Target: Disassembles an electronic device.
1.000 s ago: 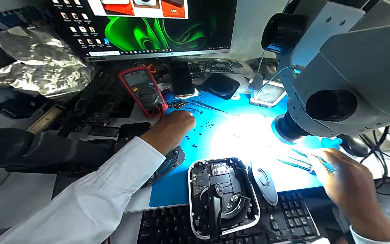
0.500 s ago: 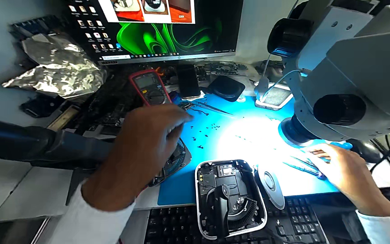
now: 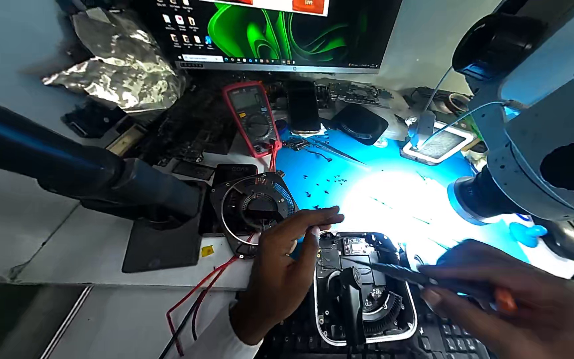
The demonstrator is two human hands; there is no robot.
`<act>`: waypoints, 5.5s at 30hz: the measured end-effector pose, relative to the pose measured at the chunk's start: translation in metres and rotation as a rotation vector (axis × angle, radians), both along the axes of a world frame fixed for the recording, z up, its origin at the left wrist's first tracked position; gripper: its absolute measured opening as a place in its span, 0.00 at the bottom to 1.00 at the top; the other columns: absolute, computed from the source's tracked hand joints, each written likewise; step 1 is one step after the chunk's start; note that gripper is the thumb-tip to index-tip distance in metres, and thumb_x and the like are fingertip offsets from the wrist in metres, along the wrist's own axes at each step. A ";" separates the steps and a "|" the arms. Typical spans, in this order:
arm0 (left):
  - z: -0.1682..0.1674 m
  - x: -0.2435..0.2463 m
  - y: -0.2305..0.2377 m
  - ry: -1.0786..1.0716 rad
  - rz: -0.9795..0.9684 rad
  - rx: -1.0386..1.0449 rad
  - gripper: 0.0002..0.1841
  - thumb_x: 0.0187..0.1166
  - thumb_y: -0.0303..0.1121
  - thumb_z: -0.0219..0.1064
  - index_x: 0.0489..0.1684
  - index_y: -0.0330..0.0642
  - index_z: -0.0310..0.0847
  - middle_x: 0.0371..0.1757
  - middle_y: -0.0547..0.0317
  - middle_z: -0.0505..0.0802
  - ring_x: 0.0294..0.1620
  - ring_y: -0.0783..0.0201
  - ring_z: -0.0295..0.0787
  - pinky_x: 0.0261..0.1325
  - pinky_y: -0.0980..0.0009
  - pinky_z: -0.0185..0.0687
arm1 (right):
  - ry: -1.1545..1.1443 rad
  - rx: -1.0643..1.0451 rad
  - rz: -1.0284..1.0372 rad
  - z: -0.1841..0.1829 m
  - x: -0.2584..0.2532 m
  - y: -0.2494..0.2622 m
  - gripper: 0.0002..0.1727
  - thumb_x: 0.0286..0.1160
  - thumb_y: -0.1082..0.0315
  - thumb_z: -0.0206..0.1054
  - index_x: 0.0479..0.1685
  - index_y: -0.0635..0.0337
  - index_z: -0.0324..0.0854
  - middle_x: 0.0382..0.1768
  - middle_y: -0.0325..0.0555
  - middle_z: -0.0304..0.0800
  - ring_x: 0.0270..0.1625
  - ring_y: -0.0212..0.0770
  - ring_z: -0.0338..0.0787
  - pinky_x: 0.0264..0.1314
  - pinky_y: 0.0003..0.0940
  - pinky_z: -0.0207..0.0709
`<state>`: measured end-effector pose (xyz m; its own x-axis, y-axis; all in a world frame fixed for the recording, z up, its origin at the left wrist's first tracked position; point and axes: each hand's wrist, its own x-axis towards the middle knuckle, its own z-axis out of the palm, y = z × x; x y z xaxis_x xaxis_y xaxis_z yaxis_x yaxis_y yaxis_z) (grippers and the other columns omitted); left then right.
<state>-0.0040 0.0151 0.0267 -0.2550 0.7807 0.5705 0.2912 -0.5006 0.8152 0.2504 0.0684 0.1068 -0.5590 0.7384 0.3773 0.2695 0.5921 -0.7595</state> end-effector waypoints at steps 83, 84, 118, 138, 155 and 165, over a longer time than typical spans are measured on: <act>-0.015 -0.009 -0.001 -0.011 -0.216 -0.132 0.23 0.81 0.22 0.54 0.75 0.37 0.80 0.60 0.61 0.95 0.63 0.66 0.92 0.66 0.68 0.90 | -0.685 0.580 0.268 0.043 -0.076 0.044 0.05 0.65 0.57 0.70 0.27 0.42 0.88 0.27 0.25 0.80 0.27 0.24 0.80 0.23 0.23 0.72; -0.015 -0.008 -0.001 -0.013 -0.215 -0.135 0.23 0.82 0.21 0.53 0.75 0.37 0.80 0.61 0.61 0.95 0.63 0.66 0.92 0.66 0.68 0.89 | -0.695 0.588 0.282 0.046 -0.078 0.046 0.05 0.64 0.57 0.70 0.26 0.42 0.88 0.26 0.26 0.79 0.26 0.25 0.79 0.22 0.23 0.71; -0.017 -0.004 0.003 0.026 -0.024 -0.134 0.08 0.80 0.33 0.70 0.51 0.48 0.93 0.45 0.70 0.95 0.45 0.75 0.92 0.49 0.78 0.91 | -0.476 0.447 0.198 0.026 -0.109 0.033 0.32 0.64 0.66 0.76 0.72 0.49 0.71 0.35 0.32 0.86 0.27 0.31 0.87 0.21 0.28 0.79; -0.012 0.007 0.017 -0.021 0.057 -0.146 0.08 0.63 0.35 0.82 0.33 0.48 0.90 0.54 0.66 0.92 0.49 0.71 0.90 0.48 0.75 0.90 | -0.449 0.628 0.187 0.029 -0.097 0.038 0.08 0.77 0.59 0.68 0.39 0.52 0.76 0.18 0.29 0.72 0.17 0.29 0.75 0.14 0.26 0.64; -0.006 -0.006 -0.010 0.524 0.235 -0.174 0.09 0.72 0.38 0.63 0.34 0.50 0.91 0.60 0.65 0.92 0.54 0.75 0.90 0.50 0.76 0.89 | -0.511 0.535 0.278 0.036 -0.089 0.042 0.17 0.63 0.59 0.67 0.53 0.47 0.78 0.31 0.28 0.78 0.29 0.28 0.81 0.22 0.28 0.73; 0.019 0.007 -0.017 1.095 0.350 -0.314 0.14 0.71 0.38 0.62 0.38 0.44 0.95 0.66 0.50 0.92 0.60 0.51 0.92 0.51 0.54 0.90 | -0.428 0.546 0.188 0.025 -0.087 0.044 0.11 0.76 0.57 0.67 0.50 0.49 0.76 0.24 0.27 0.78 0.22 0.27 0.80 0.17 0.27 0.70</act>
